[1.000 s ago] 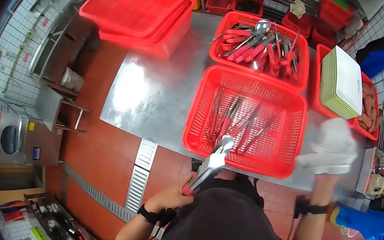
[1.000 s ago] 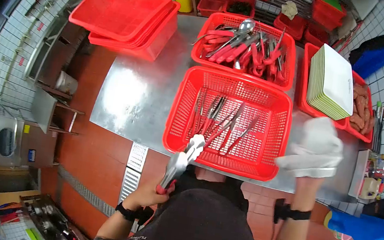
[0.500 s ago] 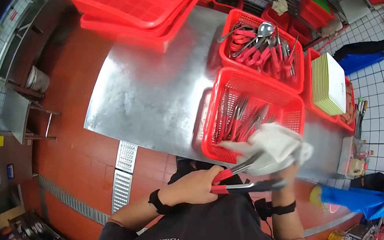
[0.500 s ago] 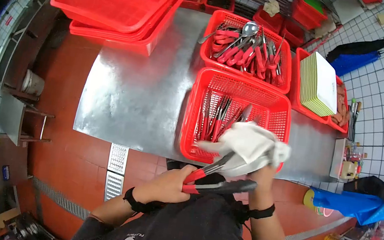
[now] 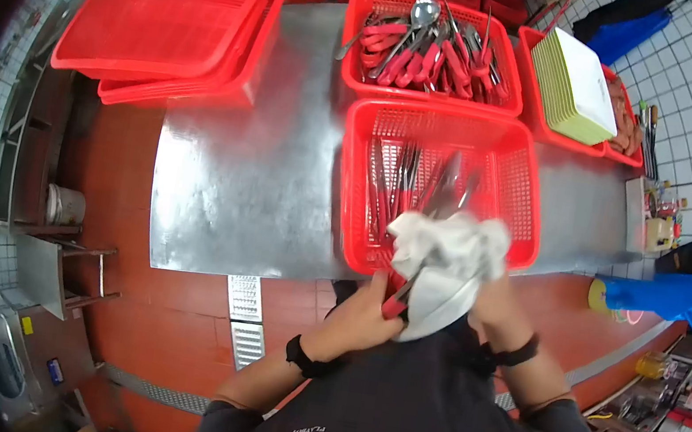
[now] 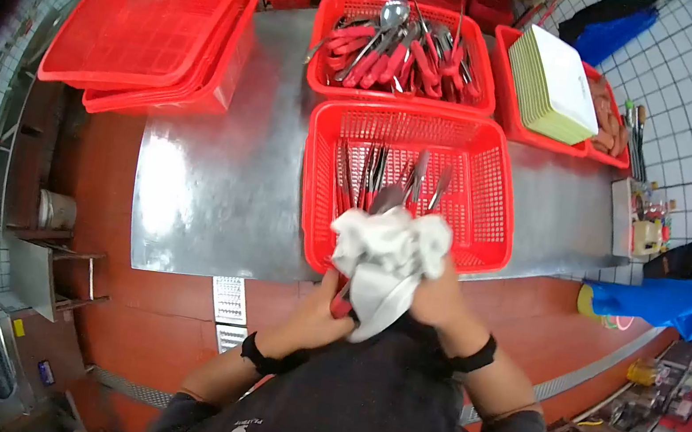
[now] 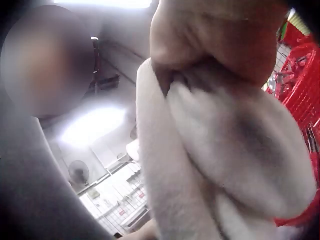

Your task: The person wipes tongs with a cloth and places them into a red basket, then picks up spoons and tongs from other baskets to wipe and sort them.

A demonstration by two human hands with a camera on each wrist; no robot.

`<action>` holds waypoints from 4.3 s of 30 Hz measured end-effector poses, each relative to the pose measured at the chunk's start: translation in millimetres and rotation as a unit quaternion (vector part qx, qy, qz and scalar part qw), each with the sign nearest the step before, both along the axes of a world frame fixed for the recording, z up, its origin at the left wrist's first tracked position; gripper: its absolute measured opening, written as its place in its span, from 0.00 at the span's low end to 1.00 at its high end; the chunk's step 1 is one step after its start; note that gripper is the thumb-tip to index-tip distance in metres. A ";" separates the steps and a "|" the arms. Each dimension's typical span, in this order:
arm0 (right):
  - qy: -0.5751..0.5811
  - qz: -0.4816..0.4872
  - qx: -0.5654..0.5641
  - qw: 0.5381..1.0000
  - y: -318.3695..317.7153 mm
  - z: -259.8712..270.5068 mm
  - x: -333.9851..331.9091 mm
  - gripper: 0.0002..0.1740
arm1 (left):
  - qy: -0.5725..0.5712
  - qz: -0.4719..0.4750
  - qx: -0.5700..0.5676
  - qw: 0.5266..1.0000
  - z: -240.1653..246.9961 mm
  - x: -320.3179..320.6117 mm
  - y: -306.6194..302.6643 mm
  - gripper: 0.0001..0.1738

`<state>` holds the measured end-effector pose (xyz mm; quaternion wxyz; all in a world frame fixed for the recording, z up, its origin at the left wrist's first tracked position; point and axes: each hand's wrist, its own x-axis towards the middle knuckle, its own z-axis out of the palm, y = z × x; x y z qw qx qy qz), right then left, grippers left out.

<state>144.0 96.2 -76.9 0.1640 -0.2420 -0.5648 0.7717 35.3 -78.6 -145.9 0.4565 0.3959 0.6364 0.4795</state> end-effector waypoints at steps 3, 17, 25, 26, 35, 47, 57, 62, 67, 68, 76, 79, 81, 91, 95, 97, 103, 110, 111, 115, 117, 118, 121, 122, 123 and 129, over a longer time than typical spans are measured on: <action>0.034 -0.049 0.035 0.998 33.0 -10.0 27.3 0.27 | 0.068 0.011 -0.067 0.995 40.4 -12.2 28.6 0.34; -0.332 -0.252 0.446 0.792 333.0 -198.9 280.3 0.24 | 0.260 0.215 -0.355 0.872 -24.3 66.1 163.3 0.34; -0.321 -0.209 0.372 0.846 323.3 -226.7 296.9 0.27 | 0.400 0.236 -0.397 0.792 -60.3 72.7 213.8 0.39; -0.345 -0.218 0.290 0.865 325.9 -210.5 291.9 0.27 | 0.460 0.211 -0.385 0.772 -53.0 78.6 222.0 0.40; -0.305 -0.134 0.263 0.906 353.5 -212.5 302.5 0.32 | 0.499 0.277 -0.185 0.800 -37.5 79.7 245.7 0.14; -0.284 -0.247 0.357 0.855 338.6 -236.2 288.7 0.28 | 0.518 0.303 -0.164 0.783 6.0 36.8 217.0 0.07; -0.304 -0.297 0.372 0.825 315.5 -222.1 266.4 0.24 | 0.552 0.229 -0.036 0.801 -19.9 -107.8 233.4 0.11; -0.360 -0.320 0.470 0.739 234.5 -237.7 291.8 0.31 | 0.557 0.225 -0.044 0.798 -33.4 -176.4 287.3 0.21; -0.366 -0.368 0.427 0.741 109.8 -209.0 290.8 0.28 | 0.511 0.217 -0.094 0.826 -53.2 -199.6 327.4 0.25; -0.342 -0.420 0.336 0.771 88.9 -193.1 281.8 0.28 | 0.497 0.209 -0.068 0.839 -60.4 -200.9 333.0 0.25; -0.332 -0.453 0.260 0.786 21.1 -107.0 258.3 0.27 | 0.433 0.212 -0.031 0.876 -64.7 -197.7 333.4 0.19; -0.352 -0.478 0.292 0.750 22.7 -102.9 250.9 0.27 | 0.400 0.203 0.018 0.893 -47.4 -189.8 309.6 0.19; -0.410 -0.361 0.319 0.774 28.4 -102.3 245.5 0.30 | 0.384 0.220 0.012 0.897 -42.7 -182.0 294.6 0.18; -0.431 -0.261 0.275 0.819 75.9 -117.0 200.9 0.43 | 0.282 0.286 0.161 0.902 -41.1 -166.9 233.4 0.15; -0.342 -0.266 0.369 0.822 112.0 -128.8 198.3 0.29 | 0.287 0.338 0.146 0.885 -42.6 -156.6 226.0 0.16; -0.314 -0.264 0.374 0.832 133.8 -143.4 209.1 0.30 | 0.265 0.355 0.147 0.884 -41.9 -148.0 226.9 0.18; -0.249 -0.268 0.283 0.887 213.0 -224.3 257.3 0.29 | 0.326 0.362 0.095 0.868 -42.1 -126.7 254.4 0.19; -0.285 -0.265 0.292 0.874 272.2 -192.6 260.7 0.25 | 0.519 0.314 0.039 0.794 -52.8 -149.0 313.4 0.18; -0.293 -0.252 0.286 0.877 279.0 -196.1 269.0 0.24 | 0.525 0.320 0.026 0.788 -50.0 -142.3 304.3 0.19; -0.245 -0.207 0.355 0.878 301.3 -213.4 305.6 0.22 | 0.580 0.317 -0.005 0.750 -39.8 -78.1 253.4 0.20; -0.257 -0.178 0.362 0.878 312.0 -212.4 312.3 0.24 | 0.481 0.338 -0.084 0.805 -31.5 -37.2 236.7 0.19; -0.272 -0.145 0.370 0.876 313.1 -213.2 313.4 0.25 | 0.368 0.356 -0.163 0.843 -27.2 -15.8 226.7 0.18; -0.263 -0.170 0.286 0.906 325.1 -230.4 312.4 0.28 | -0.090 0.426 0.026 0.900 -43.4 37.3 209.0 0.18; -0.210 -0.225 0.201 0.930 323.3 -217.9 304.7 0.28 | -0.128 0.440 0.074 0.886 -41.1 49.6 209.2 0.18; -0.207 -0.217 0.201 0.932 326.2 -211.7 297.1 0.28 | -0.125 0.447 0.075 0.882 -35.7 57.7 209.1 0.18; 0.117 -0.217 -0.193 0.950 343.3 -160.8 228.8 0.31 | -0.053 0.336 0.071 0.938 13.5 103.0 192.7 0.19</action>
